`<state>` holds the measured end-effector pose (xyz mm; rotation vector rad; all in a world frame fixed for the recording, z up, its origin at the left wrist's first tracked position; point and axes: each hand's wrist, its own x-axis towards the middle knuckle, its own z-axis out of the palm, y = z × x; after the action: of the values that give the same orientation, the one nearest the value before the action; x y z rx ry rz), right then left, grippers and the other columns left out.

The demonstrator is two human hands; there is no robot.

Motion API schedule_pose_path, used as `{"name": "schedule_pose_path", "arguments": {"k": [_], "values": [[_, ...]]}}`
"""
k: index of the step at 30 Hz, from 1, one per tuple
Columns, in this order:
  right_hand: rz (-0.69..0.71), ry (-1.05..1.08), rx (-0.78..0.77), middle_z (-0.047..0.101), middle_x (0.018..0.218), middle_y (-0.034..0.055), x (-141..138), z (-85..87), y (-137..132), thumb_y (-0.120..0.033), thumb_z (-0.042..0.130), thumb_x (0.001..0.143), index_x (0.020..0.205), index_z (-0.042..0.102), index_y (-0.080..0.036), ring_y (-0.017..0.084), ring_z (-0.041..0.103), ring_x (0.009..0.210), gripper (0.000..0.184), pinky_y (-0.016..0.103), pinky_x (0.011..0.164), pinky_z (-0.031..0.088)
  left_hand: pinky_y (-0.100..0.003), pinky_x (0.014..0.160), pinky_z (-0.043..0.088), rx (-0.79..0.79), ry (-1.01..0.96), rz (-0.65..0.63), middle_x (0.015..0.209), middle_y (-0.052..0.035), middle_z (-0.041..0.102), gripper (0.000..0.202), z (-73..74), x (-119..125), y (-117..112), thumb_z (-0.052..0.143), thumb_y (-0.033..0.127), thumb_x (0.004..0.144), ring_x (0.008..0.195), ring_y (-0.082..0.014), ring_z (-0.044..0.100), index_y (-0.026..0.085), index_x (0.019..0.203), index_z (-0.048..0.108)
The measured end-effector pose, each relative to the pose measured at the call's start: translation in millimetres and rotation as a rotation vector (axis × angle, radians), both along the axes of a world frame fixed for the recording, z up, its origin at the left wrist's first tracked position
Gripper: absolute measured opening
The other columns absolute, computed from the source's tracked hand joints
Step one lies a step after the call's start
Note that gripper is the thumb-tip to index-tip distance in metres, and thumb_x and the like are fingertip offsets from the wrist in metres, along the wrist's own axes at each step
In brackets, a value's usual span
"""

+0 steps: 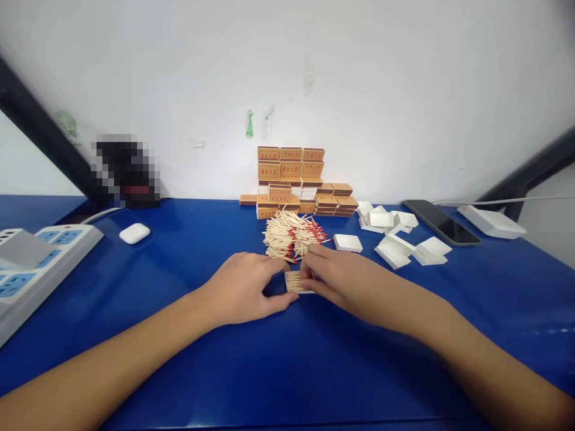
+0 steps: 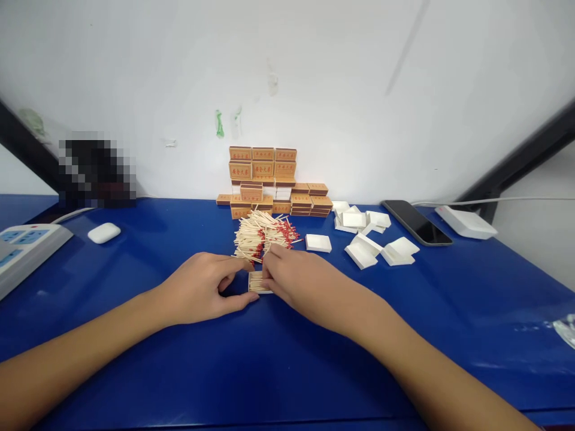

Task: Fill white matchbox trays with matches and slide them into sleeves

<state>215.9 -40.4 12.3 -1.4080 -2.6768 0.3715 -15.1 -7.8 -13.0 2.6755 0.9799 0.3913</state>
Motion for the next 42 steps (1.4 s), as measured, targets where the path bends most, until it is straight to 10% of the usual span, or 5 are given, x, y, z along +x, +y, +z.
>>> {"name": "schedule_pose_path", "arguments": {"k": [23,42], "values": [[-0.185,0.049,0.251,0.065,0.084,0.0045,41.5,6.4,35.1,-0.024,0.060,0.096,0.089,0.068,-0.019,0.018,0.057,0.074,0.011,0.030,0.066,0.036,-0.025,0.053,0.036,-0.060,-0.036,-0.102,0.062,0.0050,0.057,0.026,5.4,0.5,-3.8,0.070,0.044,0.090,0.054,-0.0118,0.055,0.021,0.101,0.074],[-0.009,0.336,0.160,0.063,0.091,0.0029,-25.5,-21.1,29.3,-0.020,0.069,0.093,0.092,0.066,-0.019,0.017,0.056,0.084,0.003,0.029,0.073,0.041,-0.031,0.057,0.041,0.008,0.045,-0.227,0.075,-0.0017,0.073,0.032,-5.7,7.1,-24.0,0.069,0.051,0.090,0.067,-0.0212,0.069,0.020,0.091,0.071]]}}
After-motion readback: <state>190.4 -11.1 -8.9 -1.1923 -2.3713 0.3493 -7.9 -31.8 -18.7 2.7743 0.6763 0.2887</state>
